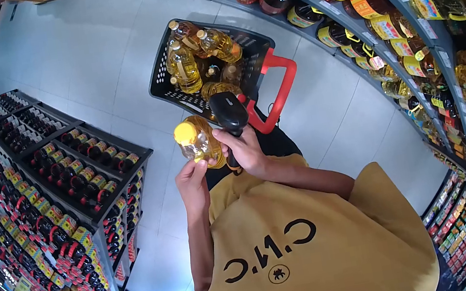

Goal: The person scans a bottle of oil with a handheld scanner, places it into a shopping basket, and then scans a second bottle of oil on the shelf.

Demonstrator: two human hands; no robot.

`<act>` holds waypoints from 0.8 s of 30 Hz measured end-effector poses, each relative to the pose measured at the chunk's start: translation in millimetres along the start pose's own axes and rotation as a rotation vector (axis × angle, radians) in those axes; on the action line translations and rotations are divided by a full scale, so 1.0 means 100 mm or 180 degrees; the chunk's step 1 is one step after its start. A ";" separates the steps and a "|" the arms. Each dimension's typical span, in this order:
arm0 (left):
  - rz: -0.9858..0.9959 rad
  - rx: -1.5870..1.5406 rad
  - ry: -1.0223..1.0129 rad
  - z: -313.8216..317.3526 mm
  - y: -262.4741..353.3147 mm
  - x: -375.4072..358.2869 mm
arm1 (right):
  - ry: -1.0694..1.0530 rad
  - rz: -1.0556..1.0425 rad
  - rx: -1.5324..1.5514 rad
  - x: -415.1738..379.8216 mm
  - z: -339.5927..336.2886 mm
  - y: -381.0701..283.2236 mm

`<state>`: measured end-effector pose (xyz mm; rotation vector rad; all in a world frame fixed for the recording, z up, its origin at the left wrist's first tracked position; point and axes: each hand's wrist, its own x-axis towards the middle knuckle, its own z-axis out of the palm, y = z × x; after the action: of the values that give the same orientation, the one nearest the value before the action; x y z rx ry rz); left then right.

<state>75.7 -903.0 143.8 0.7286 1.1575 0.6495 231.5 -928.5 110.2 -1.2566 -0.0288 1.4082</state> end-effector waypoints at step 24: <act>-0.0439 0.1761 -0.1927 -0.53 0.49 1.96 | 0.1802 -0.0172 0.0839 1.19 0.50 0.35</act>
<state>75.0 -712.3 59.4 1.1999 0.8038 -0.0382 205.7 -822.3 32.5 -1.3749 0.4905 0.9336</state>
